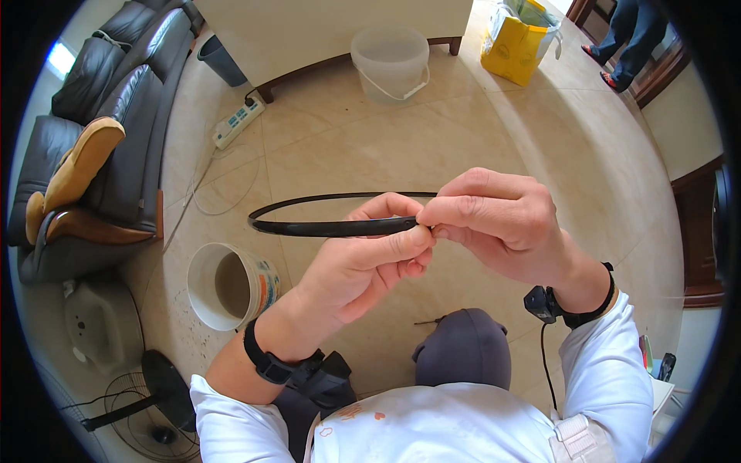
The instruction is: The person removes the guard rim from a fan, loosens its fastener with a screwdriver, takes off the rubber gloves, and separates the ends of the rim ring by hand.
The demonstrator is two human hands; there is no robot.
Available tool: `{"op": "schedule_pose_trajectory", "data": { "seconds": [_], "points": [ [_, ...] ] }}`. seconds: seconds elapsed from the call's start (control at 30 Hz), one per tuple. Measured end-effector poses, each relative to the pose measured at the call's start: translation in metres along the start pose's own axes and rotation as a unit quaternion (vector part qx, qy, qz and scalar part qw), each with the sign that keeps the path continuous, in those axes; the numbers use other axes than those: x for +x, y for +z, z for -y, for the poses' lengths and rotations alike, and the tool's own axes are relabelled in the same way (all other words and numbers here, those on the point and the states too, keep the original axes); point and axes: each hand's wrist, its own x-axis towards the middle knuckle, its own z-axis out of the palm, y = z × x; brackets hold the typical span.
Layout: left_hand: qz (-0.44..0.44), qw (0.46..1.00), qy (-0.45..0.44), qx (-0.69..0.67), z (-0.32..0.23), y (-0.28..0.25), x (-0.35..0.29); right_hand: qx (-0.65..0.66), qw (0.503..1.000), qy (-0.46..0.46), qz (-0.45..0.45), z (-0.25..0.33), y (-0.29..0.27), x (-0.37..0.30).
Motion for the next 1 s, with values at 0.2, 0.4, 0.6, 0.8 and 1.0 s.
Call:
{"op": "schedule_pose_trajectory", "data": {
  "seconds": [0.2, 0.4, 0.6, 0.8, 1.0],
  "points": [
    [0.002, 0.999, -0.024, -0.032, 0.001, -0.006, -0.006, -0.006, 1.000, 0.006, 0.006, 0.003, 0.002, 0.004],
    [0.011, 0.998, -0.036, -0.043, 0.001, -0.012, -0.010, 0.001, 1.000, -0.005, 0.004, 0.006, 0.009, 0.007],
    [0.016, 0.999, -0.031, -0.016, -0.001, -0.009, -0.006, -0.028, 0.999, 0.009, 0.024, 0.006, 0.000, 0.013],
    [-0.037, 0.999, 0.003, 0.034, 0.003, -0.004, -0.004, -0.025, 1.000, 0.003, -0.002, 0.006, 0.002, 0.017],
    [-0.100, 0.777, 0.259, 0.565, 0.007, 0.014, -0.028, -0.029, 0.999, 0.024, -0.006, 0.003, 0.000, 0.018]
  ]
}}
